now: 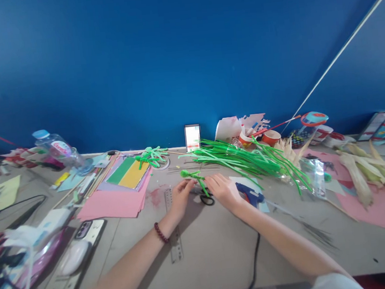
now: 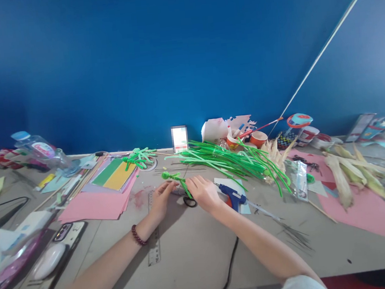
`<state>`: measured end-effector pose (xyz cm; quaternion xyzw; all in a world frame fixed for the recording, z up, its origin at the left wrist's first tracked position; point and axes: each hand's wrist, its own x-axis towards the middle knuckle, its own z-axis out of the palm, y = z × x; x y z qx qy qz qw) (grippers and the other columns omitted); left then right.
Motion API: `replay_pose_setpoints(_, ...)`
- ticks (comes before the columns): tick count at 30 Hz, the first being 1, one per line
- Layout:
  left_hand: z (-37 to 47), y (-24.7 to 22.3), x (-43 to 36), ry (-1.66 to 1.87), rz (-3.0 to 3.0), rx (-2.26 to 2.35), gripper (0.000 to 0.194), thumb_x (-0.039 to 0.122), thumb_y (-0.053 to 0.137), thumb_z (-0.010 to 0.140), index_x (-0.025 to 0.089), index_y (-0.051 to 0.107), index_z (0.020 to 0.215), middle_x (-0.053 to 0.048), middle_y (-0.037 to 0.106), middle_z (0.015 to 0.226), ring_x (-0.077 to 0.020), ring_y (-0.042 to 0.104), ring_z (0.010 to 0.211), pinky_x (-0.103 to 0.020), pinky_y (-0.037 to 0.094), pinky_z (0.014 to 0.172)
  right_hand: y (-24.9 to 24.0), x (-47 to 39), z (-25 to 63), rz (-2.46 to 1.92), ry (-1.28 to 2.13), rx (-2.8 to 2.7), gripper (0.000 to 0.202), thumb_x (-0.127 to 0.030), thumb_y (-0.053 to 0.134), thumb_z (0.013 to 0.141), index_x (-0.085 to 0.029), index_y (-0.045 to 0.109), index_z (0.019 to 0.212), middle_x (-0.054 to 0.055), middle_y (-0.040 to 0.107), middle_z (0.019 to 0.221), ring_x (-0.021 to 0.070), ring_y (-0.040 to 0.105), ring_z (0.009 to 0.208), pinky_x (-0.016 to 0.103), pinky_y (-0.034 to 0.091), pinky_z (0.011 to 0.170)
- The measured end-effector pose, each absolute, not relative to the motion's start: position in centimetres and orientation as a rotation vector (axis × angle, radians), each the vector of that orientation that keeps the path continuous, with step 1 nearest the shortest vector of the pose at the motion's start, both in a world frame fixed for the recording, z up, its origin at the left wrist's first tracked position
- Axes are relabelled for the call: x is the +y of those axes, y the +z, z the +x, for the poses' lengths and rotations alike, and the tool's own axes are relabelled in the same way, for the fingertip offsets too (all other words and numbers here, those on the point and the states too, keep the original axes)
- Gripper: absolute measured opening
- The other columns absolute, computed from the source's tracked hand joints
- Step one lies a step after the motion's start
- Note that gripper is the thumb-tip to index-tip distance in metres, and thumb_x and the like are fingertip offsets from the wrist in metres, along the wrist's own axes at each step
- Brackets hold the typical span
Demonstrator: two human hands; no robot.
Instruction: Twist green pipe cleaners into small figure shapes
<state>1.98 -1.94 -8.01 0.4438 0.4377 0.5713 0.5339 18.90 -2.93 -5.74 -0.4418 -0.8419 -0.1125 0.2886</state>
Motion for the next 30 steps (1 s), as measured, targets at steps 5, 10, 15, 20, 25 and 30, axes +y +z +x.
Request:
replay_pose_setpoints(5, 2.8, -8.5, -1.9, 1.282, 0.945, 0.969, 0.024, 0.035, 0.074, 0.062, 0.018, 0.058, 0.056, 0.001, 0.054, 0.057, -0.0127, 0.046, 0.056, -0.026, 0.036, 0.057, -5.2, -3.2, 18.6, -0.918, -0.459, -2.331, 0.023, -0.016, 0.039, 0.093, -0.014, 0.062, 0.097, 0.009, 0.066, 0.084, 0.0173, 0.056, 0.079, 0.026, 0.042, 0.064)
replay_pose_setpoints(10, 2.9, -8.4, -2.1, 1.212, 0.752, 0.795, 0.02, 0.029, 0.074, 0.061, 0.019, 0.057, 0.062, 0.002, 0.051, 0.06, -0.0112, 0.042, 0.055, -0.026, 0.036, 0.055, -5.4, -3.4, 18.0, -0.857, -0.336, -2.308, 0.021, -0.015, 0.042, 0.091, -0.017, 0.063, 0.088, 0.007, 0.067, 0.083, 0.0169, 0.057, 0.077, 0.027, 0.045, 0.066)
replay_pose_setpoints(15, 2.9, -8.5, -2.5, 1.169, 0.812, 0.733, 0.023, 0.033, 0.072, 0.065, 0.017, 0.056, 0.06, 0.001, 0.051, 0.06, -0.0122, 0.044, 0.06, -0.027, 0.038, 0.061, -5.9, -3.7, 17.3, -1.095, 0.207, -1.945, 0.012, -0.02, 0.049, 0.085, -0.019, 0.061, 0.085, 0.006, 0.067, 0.083, 0.0186, 0.06, 0.079, 0.03, 0.047, 0.07)
replay_pose_setpoints(20, 2.9, -8.8, -2.7, 1.157, 0.88, 0.78, 0.024, 0.039, 0.07, 0.068, 0.017, 0.06, 0.067, -0.001, 0.055, 0.065, -0.0142, 0.048, 0.063, -0.028, 0.039, 0.062, -5.4, -3.1, 16.8, -1.28, 1.215, -1.335, 0.009, -0.027, 0.057, 0.075, -0.018, 0.057, 0.071, 0.001, 0.061, 0.062, 0.0144, 0.058, 0.056, 0.025, 0.046, 0.052)
replay_pose_setpoints(25, 2.5, -9.1, -2.2, 1.168, 1.056, 0.893, 0.02, 0.037, 0.073, 0.066, 0.019, 0.065, 0.067, -0.002, 0.06, 0.069, -0.0162, 0.051, 0.068, -0.029, 0.041, 0.067, -5.3, -2.3, 17.2, -1.183, 1.959, -0.745, 0.011, -0.02, 0.058, 0.07, -0.014, 0.057, 0.061, 0.0, 0.057, 0.054, 0.008, 0.051, 0.045, 0.018, 0.041, 0.042)
replay_pose_setpoints(30, 2.3, -9.2, -1.9, 1.152, 1.045, 0.893, 0.021, 0.036, 0.077, 0.061, 0.019, 0.065, 0.066, -0.002, 0.06, 0.065, -0.0154, 0.051, 0.064, -0.028, 0.04, 0.063, -5.5, -1.9, 17.8, -1.145, 2.137, -0.663, 0.006, -0.017, 0.059, 0.071, -0.013, 0.061, 0.067, 0.002, 0.061, 0.059, 0.008, 0.053, 0.049, 0.017, 0.044, 0.045)
